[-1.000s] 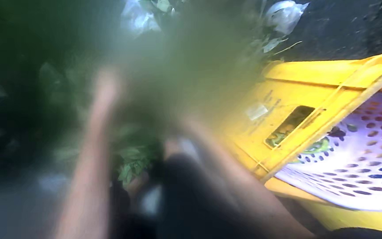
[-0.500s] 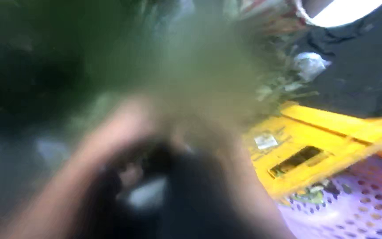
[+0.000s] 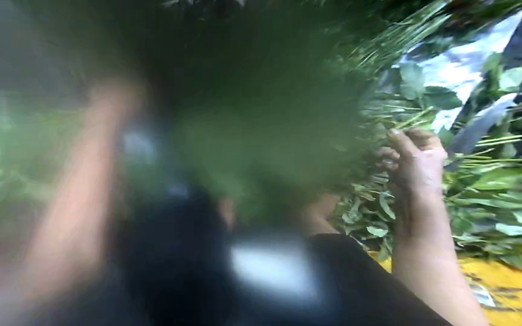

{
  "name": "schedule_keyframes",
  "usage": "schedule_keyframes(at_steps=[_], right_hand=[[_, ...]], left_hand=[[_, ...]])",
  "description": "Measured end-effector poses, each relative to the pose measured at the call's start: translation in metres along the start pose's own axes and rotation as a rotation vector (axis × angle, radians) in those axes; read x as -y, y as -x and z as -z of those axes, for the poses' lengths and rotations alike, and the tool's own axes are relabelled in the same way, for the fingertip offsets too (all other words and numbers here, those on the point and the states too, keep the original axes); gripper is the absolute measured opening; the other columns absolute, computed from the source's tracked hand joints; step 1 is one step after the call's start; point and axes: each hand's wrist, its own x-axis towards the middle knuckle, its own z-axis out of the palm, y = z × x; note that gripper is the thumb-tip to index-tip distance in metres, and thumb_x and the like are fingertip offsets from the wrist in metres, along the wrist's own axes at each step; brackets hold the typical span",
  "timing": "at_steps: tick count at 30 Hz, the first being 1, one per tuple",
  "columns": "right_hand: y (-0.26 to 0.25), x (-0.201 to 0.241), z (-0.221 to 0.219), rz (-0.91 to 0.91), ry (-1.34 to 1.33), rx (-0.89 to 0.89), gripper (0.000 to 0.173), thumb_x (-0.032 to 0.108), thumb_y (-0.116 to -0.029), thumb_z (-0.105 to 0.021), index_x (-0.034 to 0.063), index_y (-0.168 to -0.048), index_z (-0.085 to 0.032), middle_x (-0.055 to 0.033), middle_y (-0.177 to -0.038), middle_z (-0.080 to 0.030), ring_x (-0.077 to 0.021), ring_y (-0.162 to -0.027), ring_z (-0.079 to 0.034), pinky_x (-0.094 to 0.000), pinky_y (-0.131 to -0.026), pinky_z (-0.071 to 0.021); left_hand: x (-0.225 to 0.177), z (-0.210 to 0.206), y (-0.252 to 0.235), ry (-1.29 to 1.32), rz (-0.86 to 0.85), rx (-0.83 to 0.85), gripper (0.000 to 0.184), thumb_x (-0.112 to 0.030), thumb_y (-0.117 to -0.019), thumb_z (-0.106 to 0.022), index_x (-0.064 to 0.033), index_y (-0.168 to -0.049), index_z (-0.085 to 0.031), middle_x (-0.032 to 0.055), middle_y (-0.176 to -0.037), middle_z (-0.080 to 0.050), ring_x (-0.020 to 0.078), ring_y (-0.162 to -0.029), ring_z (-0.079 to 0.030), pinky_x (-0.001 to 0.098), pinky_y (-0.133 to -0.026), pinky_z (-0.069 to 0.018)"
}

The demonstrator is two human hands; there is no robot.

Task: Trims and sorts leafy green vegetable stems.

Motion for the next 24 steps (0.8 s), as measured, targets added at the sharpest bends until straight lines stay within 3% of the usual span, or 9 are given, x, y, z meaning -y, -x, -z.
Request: schedule_keyframes(at_steps=[2, 4, 8, 10, 13, 17, 21, 23, 24], right_hand=[[0.001, 0.003, -0.003, -0.003, 0.005, -0.033, 0.035, 0.023, -0.1018, -0.064, 0.0169, -0.133, -0.049, 0.0042, -0.098, -0.064, -0.0047, -0.065, -0.062, -0.0217, -0.055, -0.0530], [0.004, 0.008, -0.002, 0.024, -0.002, -0.058, 0.033, 0.021, -0.1035, -0.060, 0.0175, -0.134, -0.050, 0.0039, -0.094, -0.065, -0.0051, -0.063, -0.061, -0.0219, -0.053, -0.0529], [0.018, 0.018, 0.008, 0.104, 0.038, -0.076, 0.030, 0.033, -0.1105, -0.043, 0.0193, -0.137, -0.048, 0.0082, -0.085, -0.063, -0.0041, -0.064, -0.061, -0.0226, -0.056, -0.0536], [0.022, 0.016, 0.013, 0.136, -0.019, -0.066, 0.033, 0.033, -0.1121, -0.031, 0.0177, -0.128, -0.056, 0.0102, -0.080, -0.062, -0.0024, -0.062, -0.059, -0.0210, -0.057, -0.0520], [0.037, 0.020, 0.021, 0.079, -0.346, -0.007, 0.044, 0.032, -0.1134, -0.021, 0.0168, -0.120, -0.062, 0.0084, -0.078, -0.063, -0.0033, -0.064, -0.060, -0.0200, -0.063, -0.0535], [0.052, 0.020, 0.036, 0.152, -0.581, 0.136, 0.049, 0.033, -0.1130, -0.016, 0.0167, -0.118, -0.062, 0.0075, -0.074, -0.062, -0.0045, -0.065, -0.062, -0.0220, -0.069, -0.0562], [0.053, 0.003, 0.038, -0.033, -0.232, 0.010, 0.038, 0.030, -0.1133, -0.023, 0.0173, -0.119, -0.059, 0.0094, -0.078, -0.065, -0.0032, -0.065, -0.064, -0.0217, -0.060, -0.0567], [0.050, -0.014, 0.040, -0.182, -0.183, -0.050, 0.037, 0.033, -0.1133, -0.027, 0.0172, -0.115, -0.060, 0.0087, -0.075, -0.065, -0.0049, -0.061, -0.063, -0.0238, -0.056, -0.0558], [0.048, -0.024, 0.042, -0.232, -0.199, -0.058, 0.036, 0.034, -0.1131, -0.028, 0.0179, -0.114, -0.060, 0.0087, -0.076, -0.066, -0.0053, -0.061, -0.063, -0.0242, -0.056, -0.0555]], left_hand=[[0.009, -0.063, -0.050, 0.131, -0.074, -0.036, 0.044, -0.024, -0.0978, -0.066, 0.0023, -0.132, -0.060, 0.0350, -0.123, -0.063, 0.0559, -0.118, -0.059, 0.0756, -0.096, -0.0443], [0.006, -0.118, -0.077, 0.277, -0.127, -0.122, 0.069, -0.033, -0.0904, -0.077, 0.0047, -0.142, -0.051, 0.0349, -0.136, -0.055, 0.0527, -0.127, -0.054, 0.0691, -0.104, -0.0439], [0.005, -0.169, -0.033, 0.425, -0.005, -0.484, 0.104, -0.036, -0.0798, -0.086, -0.0107, -0.162, -0.028, 0.0271, -0.164, -0.025, 0.0499, -0.149, -0.026, 0.0700, -0.116, -0.0248], [0.005, -0.183, 0.003, 0.552, 0.195, -0.539, 0.084, -0.028, -0.0858, -0.079, -0.0054, -0.155, -0.038, 0.0287, -0.159, -0.033, 0.0493, -0.146, -0.033, 0.0686, -0.114, -0.0294], [0.010, -0.225, 0.020, 0.633, 0.349, -0.222, 0.056, -0.022, -0.0944, -0.066, 0.0022, -0.143, -0.050, 0.0315, -0.146, -0.048, 0.0498, -0.135, -0.046, 0.0688, -0.106, -0.0396], [0.009, -0.259, 0.007, 0.527, 0.237, -0.099, 0.050, -0.031, -0.1016, -0.059, -0.0102, -0.147, -0.052, 0.0246, -0.142, -0.056, 0.0470, -0.135, -0.049, 0.0773, -0.106, -0.0315], [0.017, -0.244, 0.013, 0.377, 0.153, -0.114, 0.040, -0.039, -0.1031, -0.057, -0.0212, -0.138, -0.063, 0.0155, -0.132, -0.066, 0.0446, -0.134, -0.051, 0.0838, -0.106, -0.0203], [0.032, -0.213, 0.045, 0.477, 0.043, -0.028, 0.042, -0.040, -0.1060, -0.054, -0.0184, -0.142, -0.061, 0.0171, -0.135, -0.065, 0.0445, -0.132, -0.055, 0.0821, -0.108, -0.0233], [0.045, -0.195, 0.065, 0.562, -0.035, 0.003, 0.043, -0.040, -0.1074, -0.052, -0.0161, -0.143, -0.059, 0.0176, -0.137, -0.064, 0.0430, -0.129, -0.057, 0.0761, -0.108, -0.0329]])
